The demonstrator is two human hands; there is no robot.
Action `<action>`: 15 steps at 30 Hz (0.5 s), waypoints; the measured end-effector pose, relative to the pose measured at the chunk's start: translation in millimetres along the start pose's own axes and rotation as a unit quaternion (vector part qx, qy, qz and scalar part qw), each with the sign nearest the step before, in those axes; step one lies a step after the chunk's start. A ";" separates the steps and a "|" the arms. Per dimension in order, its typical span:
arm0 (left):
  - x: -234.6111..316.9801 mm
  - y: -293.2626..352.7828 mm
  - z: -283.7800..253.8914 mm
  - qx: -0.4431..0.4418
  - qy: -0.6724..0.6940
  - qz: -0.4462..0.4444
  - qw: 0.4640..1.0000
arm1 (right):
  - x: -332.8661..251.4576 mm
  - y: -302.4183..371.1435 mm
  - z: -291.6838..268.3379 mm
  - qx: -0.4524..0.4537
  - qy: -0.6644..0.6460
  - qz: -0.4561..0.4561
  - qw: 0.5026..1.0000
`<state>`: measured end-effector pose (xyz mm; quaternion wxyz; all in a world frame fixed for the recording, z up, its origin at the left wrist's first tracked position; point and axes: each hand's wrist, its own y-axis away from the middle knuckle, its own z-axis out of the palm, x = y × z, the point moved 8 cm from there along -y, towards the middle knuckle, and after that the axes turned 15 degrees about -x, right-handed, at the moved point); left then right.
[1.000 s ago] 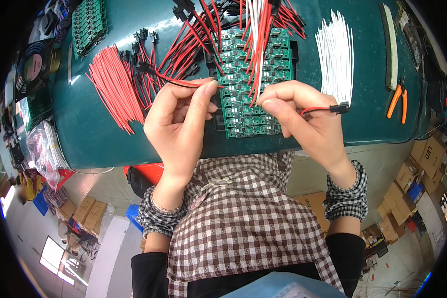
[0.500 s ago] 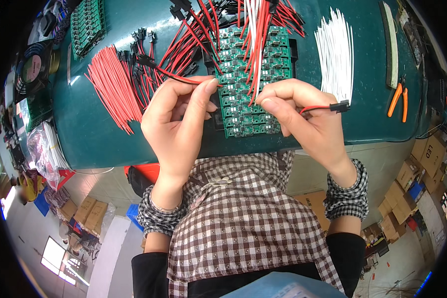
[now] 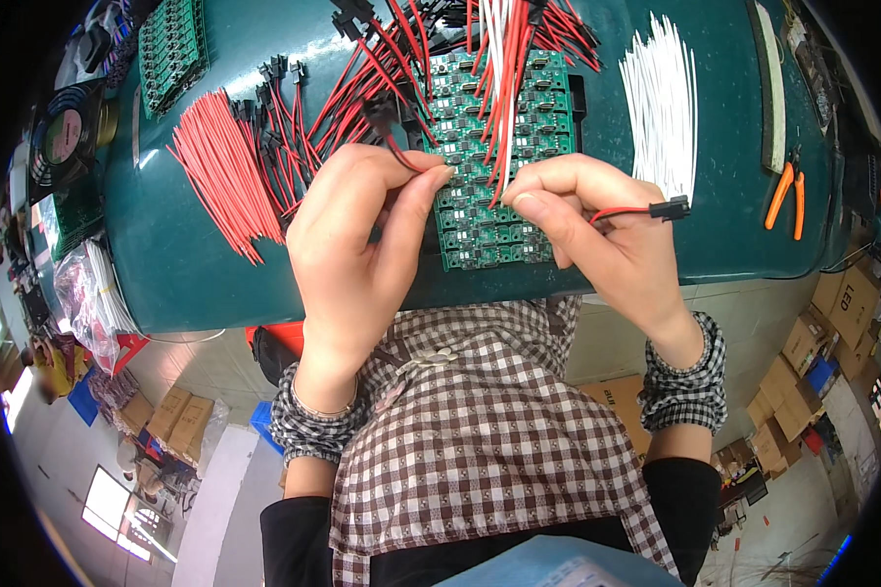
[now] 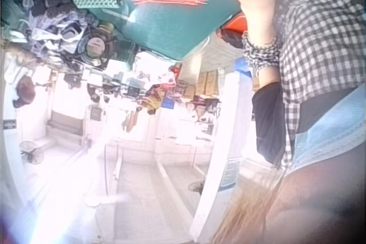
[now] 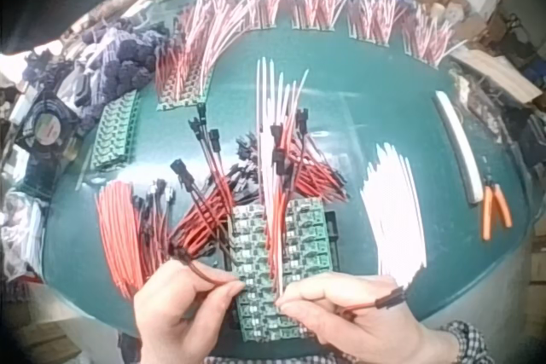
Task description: Assembling circuit boards by inserting wires into connectors.
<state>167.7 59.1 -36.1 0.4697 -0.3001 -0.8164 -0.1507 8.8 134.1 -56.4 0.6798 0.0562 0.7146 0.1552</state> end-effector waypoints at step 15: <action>-9.1 -4.7 4.2 -0.041 0.016 -0.092 0.995 | -5.9 2.3 -0.8 -0.052 -0.066 -0.010 0.996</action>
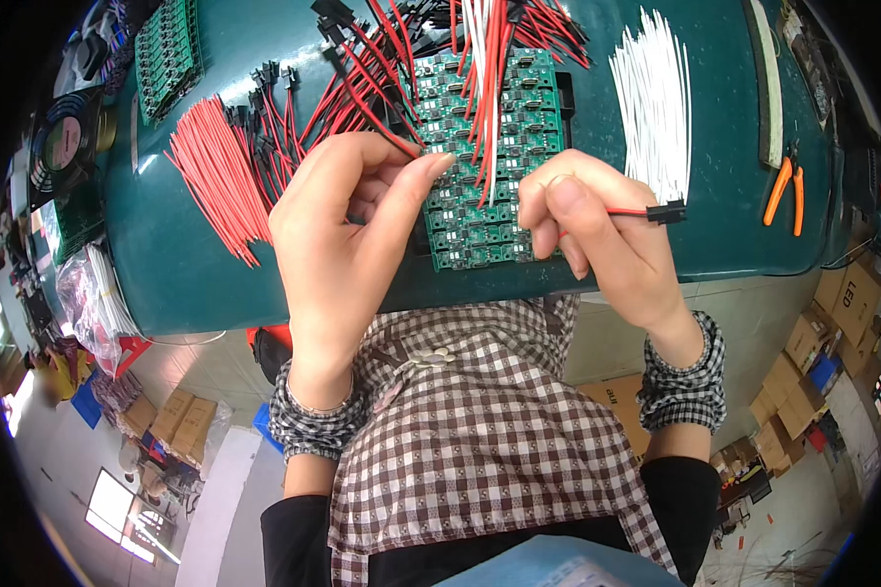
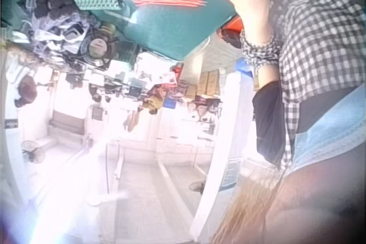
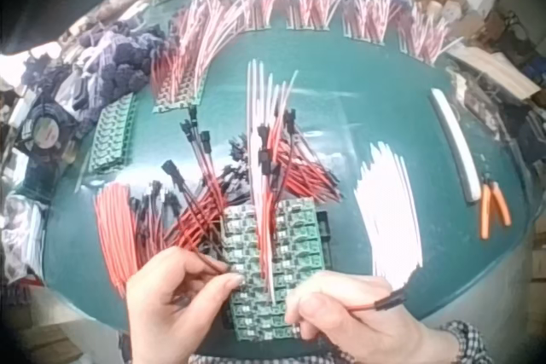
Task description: Assembling circuit boards by inserting wires into connectors.
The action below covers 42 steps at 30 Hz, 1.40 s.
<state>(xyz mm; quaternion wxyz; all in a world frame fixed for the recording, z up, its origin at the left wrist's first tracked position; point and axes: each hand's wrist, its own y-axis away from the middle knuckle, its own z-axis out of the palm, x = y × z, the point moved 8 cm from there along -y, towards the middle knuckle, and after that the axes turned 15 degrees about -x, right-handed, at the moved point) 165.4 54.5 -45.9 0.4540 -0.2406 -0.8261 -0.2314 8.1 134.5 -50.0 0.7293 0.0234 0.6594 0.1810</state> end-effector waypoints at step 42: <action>29.0 29.5 52.0 -0.112 0.332 0.003 0.937 | 8.8 19.4 -7.9 -0.002 -0.265 0.029 0.964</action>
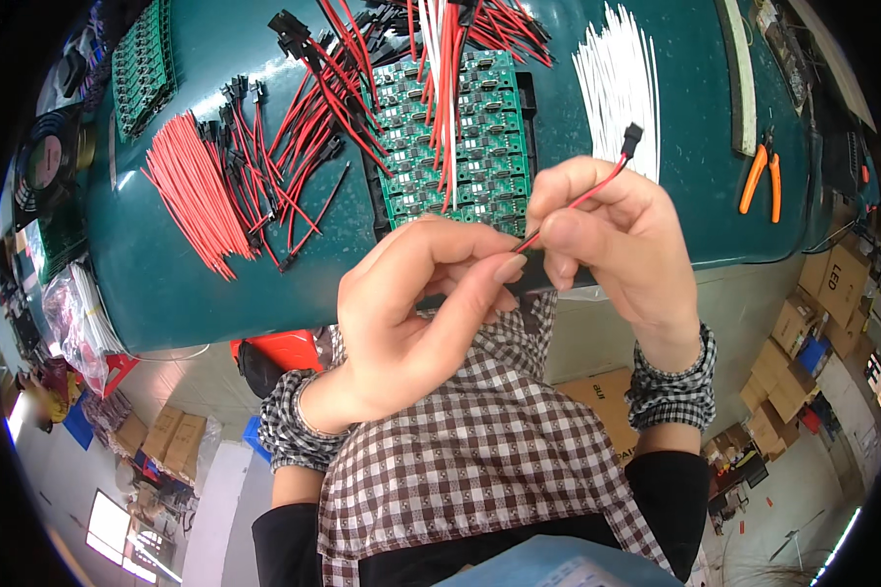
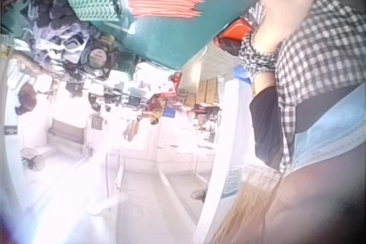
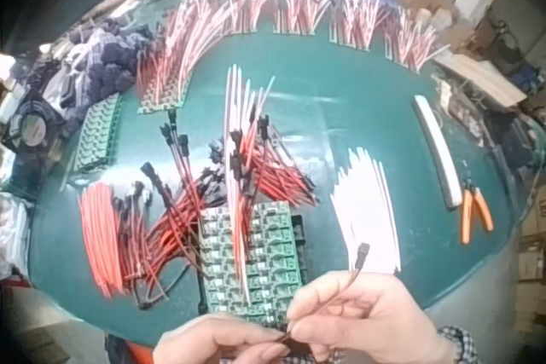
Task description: Assembling circuit boards by inserting wires into connectors.
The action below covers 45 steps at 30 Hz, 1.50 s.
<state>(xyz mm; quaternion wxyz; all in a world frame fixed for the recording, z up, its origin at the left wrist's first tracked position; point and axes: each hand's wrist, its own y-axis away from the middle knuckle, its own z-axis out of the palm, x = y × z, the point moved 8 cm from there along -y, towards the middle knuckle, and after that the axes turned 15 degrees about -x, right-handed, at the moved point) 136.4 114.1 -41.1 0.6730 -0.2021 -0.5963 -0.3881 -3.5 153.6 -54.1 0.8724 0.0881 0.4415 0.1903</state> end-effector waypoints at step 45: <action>18.3 -52.0 -120.1 0.214 -0.428 -0.044 0.877 | -20.7 -17.8 1.2 0.144 0.407 -0.126 0.893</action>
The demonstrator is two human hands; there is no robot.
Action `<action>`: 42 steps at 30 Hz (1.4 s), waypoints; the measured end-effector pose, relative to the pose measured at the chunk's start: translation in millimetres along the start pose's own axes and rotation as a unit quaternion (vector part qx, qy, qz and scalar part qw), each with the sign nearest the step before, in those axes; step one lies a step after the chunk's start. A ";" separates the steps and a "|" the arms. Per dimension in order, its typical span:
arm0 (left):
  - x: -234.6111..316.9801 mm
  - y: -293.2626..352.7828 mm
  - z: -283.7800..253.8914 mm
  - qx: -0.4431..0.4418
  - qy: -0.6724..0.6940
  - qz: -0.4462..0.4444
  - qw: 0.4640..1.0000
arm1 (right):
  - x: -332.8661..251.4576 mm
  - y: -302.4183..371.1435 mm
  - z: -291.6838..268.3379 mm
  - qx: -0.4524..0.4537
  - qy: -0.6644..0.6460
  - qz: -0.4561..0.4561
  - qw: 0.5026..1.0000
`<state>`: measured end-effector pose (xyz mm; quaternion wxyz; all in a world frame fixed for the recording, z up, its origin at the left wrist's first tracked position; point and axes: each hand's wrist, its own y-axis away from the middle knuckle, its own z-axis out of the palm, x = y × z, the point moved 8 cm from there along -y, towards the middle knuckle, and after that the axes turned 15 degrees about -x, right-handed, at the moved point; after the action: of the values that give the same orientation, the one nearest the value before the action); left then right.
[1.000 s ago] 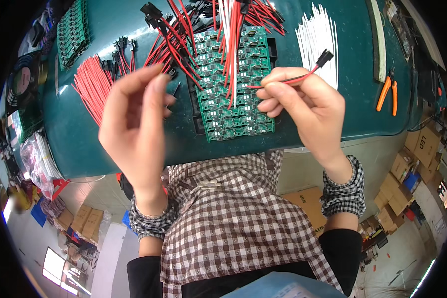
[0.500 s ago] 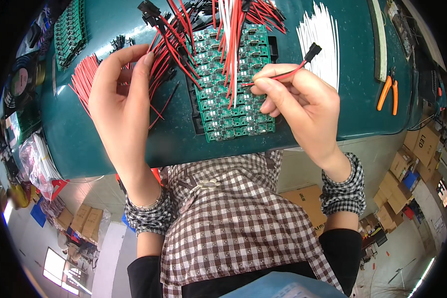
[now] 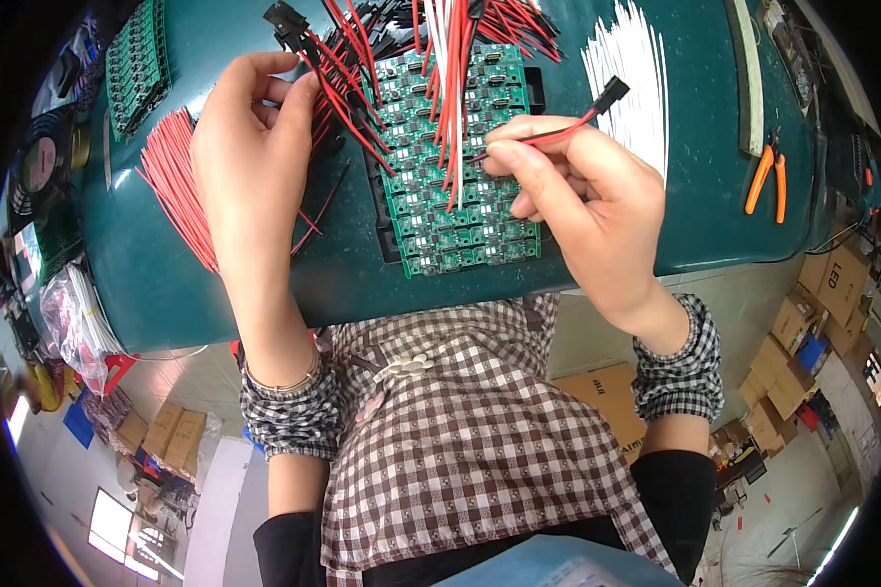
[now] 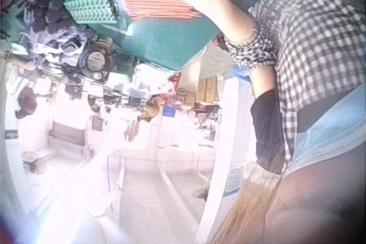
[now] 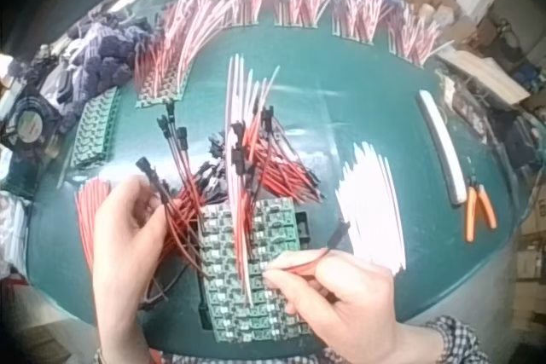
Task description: Assembling circuit boards by inserting wires into connectors.
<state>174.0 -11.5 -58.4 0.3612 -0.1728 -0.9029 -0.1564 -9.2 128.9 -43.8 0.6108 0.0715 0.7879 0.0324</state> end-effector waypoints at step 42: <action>-20.7 -29.7 -2.7 0.025 0.086 0.015 0.996 | -32.0 -90.7 -65.4 -0.022 0.285 0.075 0.956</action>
<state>177.0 -43.1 -75.8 0.4438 -0.1630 -0.8696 -0.1425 -71.3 36.8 -9.3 0.3585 0.1047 0.9206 0.1140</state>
